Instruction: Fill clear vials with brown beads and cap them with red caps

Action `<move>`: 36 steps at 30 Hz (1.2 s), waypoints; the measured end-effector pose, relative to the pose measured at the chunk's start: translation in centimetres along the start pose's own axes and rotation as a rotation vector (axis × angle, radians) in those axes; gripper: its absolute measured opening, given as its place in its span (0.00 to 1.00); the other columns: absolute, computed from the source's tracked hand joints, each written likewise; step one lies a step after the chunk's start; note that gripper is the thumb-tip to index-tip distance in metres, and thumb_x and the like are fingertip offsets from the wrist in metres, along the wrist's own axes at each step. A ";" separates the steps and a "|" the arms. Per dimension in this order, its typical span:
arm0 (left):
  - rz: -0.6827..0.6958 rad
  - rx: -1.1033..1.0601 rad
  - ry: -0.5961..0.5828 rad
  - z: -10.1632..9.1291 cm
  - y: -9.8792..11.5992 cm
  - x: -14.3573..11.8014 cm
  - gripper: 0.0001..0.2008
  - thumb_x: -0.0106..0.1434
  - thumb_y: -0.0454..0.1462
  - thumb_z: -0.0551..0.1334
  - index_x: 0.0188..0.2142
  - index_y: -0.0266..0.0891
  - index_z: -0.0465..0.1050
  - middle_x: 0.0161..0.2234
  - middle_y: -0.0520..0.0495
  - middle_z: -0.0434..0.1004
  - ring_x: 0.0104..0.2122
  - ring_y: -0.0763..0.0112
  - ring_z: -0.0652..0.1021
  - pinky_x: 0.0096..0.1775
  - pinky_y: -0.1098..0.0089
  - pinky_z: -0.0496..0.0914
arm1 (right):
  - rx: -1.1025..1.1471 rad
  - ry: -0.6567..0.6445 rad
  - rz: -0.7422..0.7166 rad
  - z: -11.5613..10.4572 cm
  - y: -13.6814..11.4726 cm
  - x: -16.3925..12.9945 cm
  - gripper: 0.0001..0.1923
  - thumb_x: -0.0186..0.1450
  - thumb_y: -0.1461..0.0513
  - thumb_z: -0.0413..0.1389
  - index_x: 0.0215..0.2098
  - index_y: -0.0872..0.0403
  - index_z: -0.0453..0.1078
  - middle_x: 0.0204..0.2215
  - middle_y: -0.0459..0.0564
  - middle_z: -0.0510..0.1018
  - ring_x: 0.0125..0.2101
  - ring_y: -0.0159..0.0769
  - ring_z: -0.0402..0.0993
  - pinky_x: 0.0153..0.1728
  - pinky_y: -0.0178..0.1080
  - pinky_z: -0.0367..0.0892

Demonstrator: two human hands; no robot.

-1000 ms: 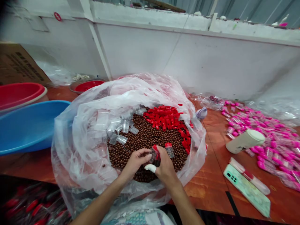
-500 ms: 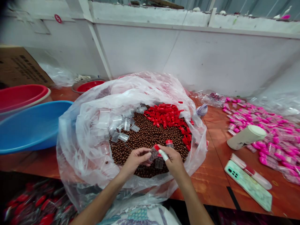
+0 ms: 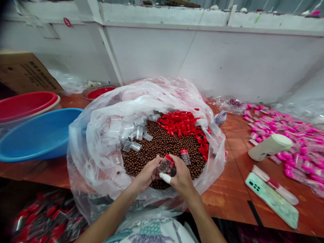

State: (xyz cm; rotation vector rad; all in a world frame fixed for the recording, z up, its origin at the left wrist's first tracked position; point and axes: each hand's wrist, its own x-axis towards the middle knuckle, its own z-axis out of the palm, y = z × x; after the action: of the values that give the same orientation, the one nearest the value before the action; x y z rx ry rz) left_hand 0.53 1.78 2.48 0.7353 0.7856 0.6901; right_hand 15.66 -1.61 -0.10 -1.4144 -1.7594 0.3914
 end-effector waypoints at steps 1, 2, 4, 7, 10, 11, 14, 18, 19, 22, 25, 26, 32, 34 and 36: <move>-0.028 -0.030 -0.009 0.2 -0.1 0.2 0.26 0.55 0.56 0.55 0.36 0.36 0.70 0.26 0.46 0.75 0.25 0.69 0.75 0.27 0.70 0.69 | -0.017 -0.014 -0.032 0.1 0.1 0.0 0.32 0.52 0.57 0.61 0.53 0.52 0.58 0.47 0.54 0.71 0.46 0.43 0.68 0.46 0.45 0.64; -0.044 -0.053 -0.010 0.4 -0.3 0.4 0.28 0.55 0.58 0.53 0.36 0.35 0.70 0.24 0.46 0.74 0.24 0.68 0.75 0.26 0.70 0.68 | -0.038 -0.028 -0.062 0.2 0.1 -0.1 0.32 0.51 0.58 0.61 0.53 0.52 0.59 0.46 0.54 0.72 0.45 0.43 0.69 0.45 0.45 0.64; -0.030 -0.080 0.017 0.8 -0.8 0.8 0.28 0.55 0.58 0.52 0.34 0.34 0.69 0.21 0.47 0.73 0.22 0.69 0.74 0.24 0.72 0.67 | -0.088 -0.040 -0.106 0.4 0.1 -0.1 0.31 0.52 0.59 0.60 0.52 0.53 0.59 0.45 0.54 0.73 0.42 0.43 0.70 0.43 0.44 0.64; 0.061 -0.106 0.105 0.8 -1.8 1.2 0.23 0.56 0.55 0.55 0.31 0.35 0.68 0.20 0.50 0.72 0.19 0.73 0.72 0.23 0.74 0.66 | -0.152 -0.097 -0.135 0.3 0.1 0.1 0.29 0.53 0.59 0.58 0.53 0.53 0.60 0.43 0.53 0.74 0.41 0.43 0.70 0.41 0.44 0.63; 0.089 -0.100 0.190 -0.1 -2.1 1.3 0.23 0.56 0.55 0.54 0.30 0.36 0.66 0.19 0.51 0.70 0.18 0.74 0.71 0.22 0.74 0.66 | -0.179 -0.207 -0.143 -0.5 0.6 1.0 0.30 0.57 0.58 0.56 0.57 0.52 0.56 0.45 0.53 0.72 0.44 0.42 0.67 0.42 0.43 0.62; 0.074 -0.090 0.207 -0.4 -2.0 1.3 0.23 0.56 0.55 0.53 0.29 0.35 0.66 0.20 0.51 0.70 0.18 0.74 0.72 0.21 0.73 0.67 | -0.199 -0.211 -0.133 -0.8 0.9 1.5 0.27 0.59 0.59 0.54 0.56 0.52 0.57 0.46 0.52 0.72 0.44 0.41 0.66 0.42 0.42 0.61; 0.030 -0.069 0.212 -1.5 -1.5 1.1 0.26 0.56 0.57 0.51 0.29 0.34 0.68 0.24 0.47 0.72 0.19 0.73 0.72 0.21 0.71 0.68 | -0.357 -0.165 -0.096 -1.4 2.3 3.2 0.16 0.62 0.65 0.50 0.49 0.50 0.66 0.40 0.50 0.75 0.41 0.40 0.65 0.40 0.42 0.58; 0.032 -0.088 0.171 -2.1 -1.1 0.9 0.25 0.58 0.54 0.52 0.34 0.33 0.70 0.25 0.47 0.73 0.18 0.75 0.71 0.21 0.72 0.68 | -0.462 -0.208 -0.139 -1.0 3.8 5.1 0.12 0.60 0.69 0.51 0.35 0.49 0.74 0.29 0.50 0.76 0.36 0.41 0.64 0.37 0.43 0.56; 0.027 -0.096 0.162 -2.2 -1.1 0.8 0.25 0.58 0.54 0.52 0.36 0.34 0.70 0.25 0.47 0.73 0.18 0.75 0.71 0.20 0.72 0.68 | -0.446 -0.217 -0.149 -0.7 4.0 5.4 0.11 0.60 0.68 0.52 0.32 0.49 0.74 0.27 0.50 0.76 0.36 0.41 0.64 0.37 0.43 0.56; 0.013 -0.109 0.130 -2.3 -1.3 0.7 0.24 0.59 0.53 0.51 0.40 0.34 0.69 0.25 0.48 0.73 0.18 0.75 0.71 0.19 0.73 0.67 | -0.414 -0.199 -0.135 -0.1 4.1 5.8 0.10 0.60 0.67 0.52 0.35 0.50 0.73 0.28 0.50 0.77 0.36 0.41 0.65 0.37 0.43 0.58; 0.018 -0.077 0.105 -2.3 -1.5 0.6 0.26 0.59 0.54 0.49 0.41 0.34 0.69 0.25 0.48 0.73 0.17 0.76 0.70 0.18 0.74 0.65 | -0.274 -0.111 -0.023 0.3 3.4 5.4 0.12 0.61 0.63 0.53 0.44 0.51 0.70 0.33 0.50 0.77 0.35 0.39 0.68 0.36 0.41 0.61; 0.018 -0.052 0.103 -2.2 -1.6 0.6 0.27 0.59 0.55 0.49 0.40 0.34 0.69 0.24 0.48 0.73 0.17 0.76 0.69 0.17 0.75 0.64 | -0.165 -0.079 0.040 0.4 3.0 5.1 0.12 0.61 0.60 0.53 0.43 0.51 0.70 0.34 0.49 0.77 0.35 0.38 0.69 0.36 0.40 0.63; -0.003 0.133 0.145 -1.6 -2.3 1.2 0.30 0.56 0.59 0.48 0.30 0.33 0.69 0.18 0.50 0.69 0.13 0.78 0.66 0.14 0.76 0.59 | 0.284 -0.045 0.241 1.5 -0.4 3.2 0.10 0.60 0.55 0.55 0.32 0.51 0.74 0.30 0.48 0.77 0.33 0.37 0.71 0.35 0.40 0.66; 0.006 0.158 0.144 -1.5 -2.4 1.3 0.31 0.56 0.60 0.48 0.29 0.33 0.69 0.17 0.51 0.68 0.13 0.78 0.65 0.14 0.76 0.58 | 0.304 -0.057 0.203 1.7 -0.9 2.8 0.10 0.61 0.56 0.54 0.34 0.50 0.75 0.31 0.49 0.77 0.35 0.38 0.71 0.38 0.41 0.66; 0.014 0.160 0.142 -1.4 -2.3 1.4 0.31 0.55 0.60 0.48 0.27 0.33 0.69 0.17 0.52 0.67 0.13 0.78 0.65 0.14 0.76 0.57 | 0.309 -0.095 0.136 1.6 -1.3 2.5 0.11 0.63 0.58 0.51 0.36 0.49 0.74 0.35 0.49 0.77 0.39 0.38 0.70 0.42 0.43 0.65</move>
State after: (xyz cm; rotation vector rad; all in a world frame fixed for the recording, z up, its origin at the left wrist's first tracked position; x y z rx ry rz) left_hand 0.69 2.00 -0.55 0.8433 0.9747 0.7036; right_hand 13.54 0.64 0.76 -1.3123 -1.5984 0.7795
